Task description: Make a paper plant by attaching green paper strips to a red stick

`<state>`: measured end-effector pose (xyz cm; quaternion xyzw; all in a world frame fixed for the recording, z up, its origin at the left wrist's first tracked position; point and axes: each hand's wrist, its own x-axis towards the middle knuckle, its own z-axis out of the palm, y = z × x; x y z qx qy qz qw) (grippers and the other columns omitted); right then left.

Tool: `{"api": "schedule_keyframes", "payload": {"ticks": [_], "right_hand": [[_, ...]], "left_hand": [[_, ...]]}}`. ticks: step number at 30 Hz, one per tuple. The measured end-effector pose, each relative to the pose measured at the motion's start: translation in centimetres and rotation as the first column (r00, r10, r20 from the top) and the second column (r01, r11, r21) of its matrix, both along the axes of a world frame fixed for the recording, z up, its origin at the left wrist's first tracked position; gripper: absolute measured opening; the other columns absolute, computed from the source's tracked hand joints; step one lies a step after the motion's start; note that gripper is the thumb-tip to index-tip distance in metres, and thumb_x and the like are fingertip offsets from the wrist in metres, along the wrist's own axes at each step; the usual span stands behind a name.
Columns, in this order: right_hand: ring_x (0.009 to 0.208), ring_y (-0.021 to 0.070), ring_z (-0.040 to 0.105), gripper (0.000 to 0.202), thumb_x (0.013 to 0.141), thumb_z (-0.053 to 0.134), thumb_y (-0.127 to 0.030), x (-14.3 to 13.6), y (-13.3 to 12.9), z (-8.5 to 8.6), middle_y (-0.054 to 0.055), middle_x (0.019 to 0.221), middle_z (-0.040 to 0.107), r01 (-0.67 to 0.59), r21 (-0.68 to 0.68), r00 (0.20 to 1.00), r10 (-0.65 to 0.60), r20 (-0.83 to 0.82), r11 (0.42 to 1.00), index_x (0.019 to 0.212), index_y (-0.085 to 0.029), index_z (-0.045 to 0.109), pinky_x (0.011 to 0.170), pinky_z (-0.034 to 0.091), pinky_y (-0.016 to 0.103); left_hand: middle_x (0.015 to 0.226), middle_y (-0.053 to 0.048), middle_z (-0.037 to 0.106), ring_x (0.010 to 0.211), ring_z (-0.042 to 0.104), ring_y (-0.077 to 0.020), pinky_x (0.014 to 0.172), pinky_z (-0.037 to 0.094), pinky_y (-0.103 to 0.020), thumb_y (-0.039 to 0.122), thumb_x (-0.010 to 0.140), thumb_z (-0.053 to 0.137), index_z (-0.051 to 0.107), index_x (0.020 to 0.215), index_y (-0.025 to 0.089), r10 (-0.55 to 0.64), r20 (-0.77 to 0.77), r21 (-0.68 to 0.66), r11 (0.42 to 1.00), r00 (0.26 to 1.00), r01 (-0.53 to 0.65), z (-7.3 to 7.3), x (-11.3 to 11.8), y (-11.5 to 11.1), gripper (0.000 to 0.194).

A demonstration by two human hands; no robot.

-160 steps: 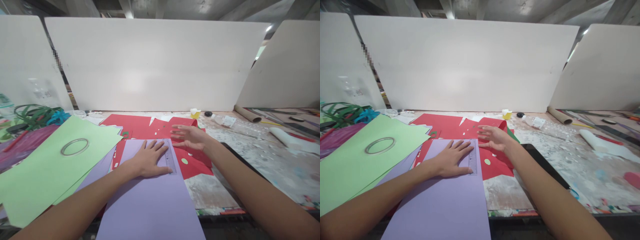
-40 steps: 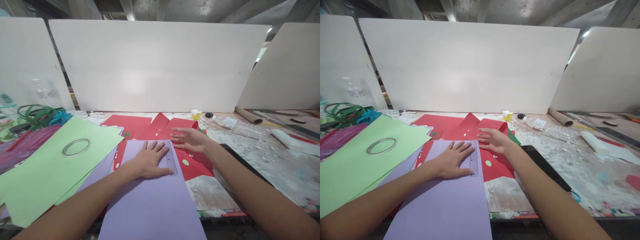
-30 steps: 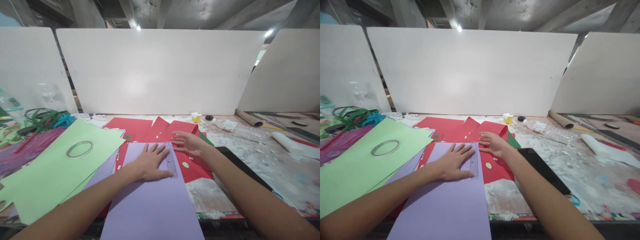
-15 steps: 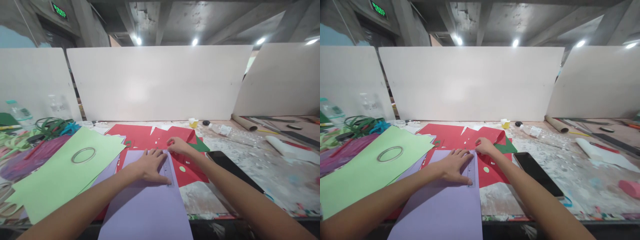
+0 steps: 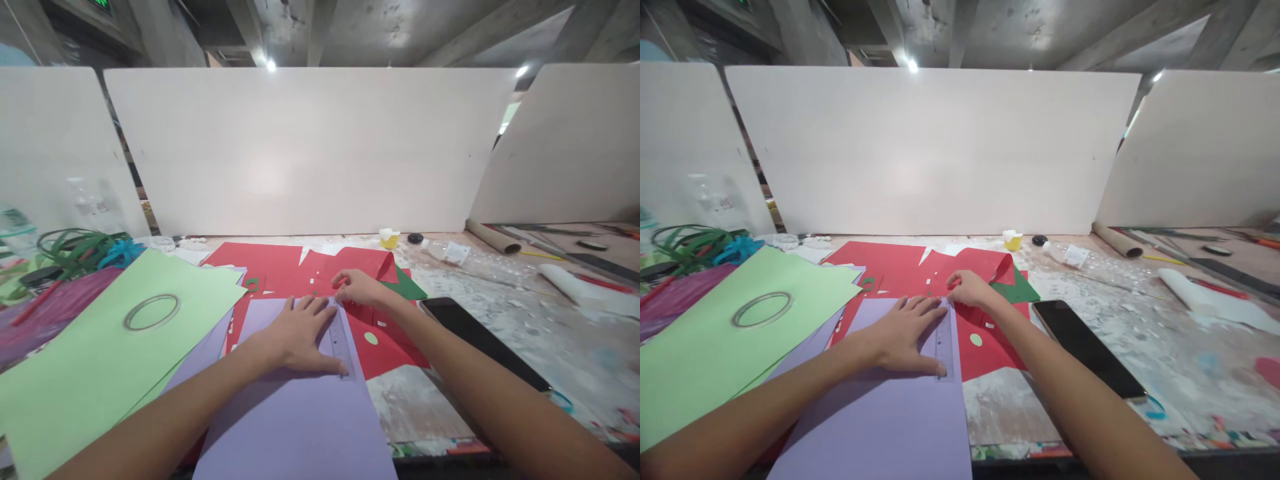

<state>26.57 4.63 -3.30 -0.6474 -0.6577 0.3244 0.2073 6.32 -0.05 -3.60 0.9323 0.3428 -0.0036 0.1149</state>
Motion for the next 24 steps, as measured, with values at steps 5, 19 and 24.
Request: {"api": "schedule_keyframes", "payload": {"ticks": [5,19,24], "right_hand": [[0.078,0.0173,0.062,0.035,0.066,0.064,-0.007,-0.42,-0.3,0.28,0.009,0.097,0.068,-0.009,0.052,0.997,0.005,0.081,0.999,0.1,-0.013,0.066,0.064,0.044,0.023],[0.083,0.0184,0.063,0.027,0.066,0.063,-0.006,-0.08,0.34,-0.65,0.007,0.094,0.07,-0.049,0.125,0.992,0.034,0.121,0.991,0.091,-0.016,0.066,0.068,0.044,0.023],[0.078,0.0182,0.063,0.027,0.066,0.063,-0.007,0.04,0.25,-0.59,0.007,0.09,0.069,-0.059,0.119,0.991,0.044,0.128,0.991,0.092,-0.016,0.066,0.066,0.044,0.024]], "left_hand": [[0.159,-0.013,0.024,0.145,0.016,-0.0398,0.112,0.019,-0.062,0.09,0.067,0.04,0.03,0.149,0.022,0.008,-0.001,-0.004,1.0,1.0,-0.008,-0.15,0.06,-0.02,0.107],[0.159,-0.012,0.023,0.145,0.016,-0.04,0.112,0.019,-0.063,0.087,0.07,0.042,0.028,0.151,0.022,0.01,-0.012,0.009,1.0,1.0,-0.01,-0.02,0.22,-0.04,0.106],[0.159,-0.012,0.024,0.145,0.016,-0.0399,0.112,0.019,-0.063,0.088,0.069,0.042,0.027,0.151,0.022,0.001,-0.02,0.008,1.0,1.0,-0.001,0.0,0.3,0.12,0.107]]}}
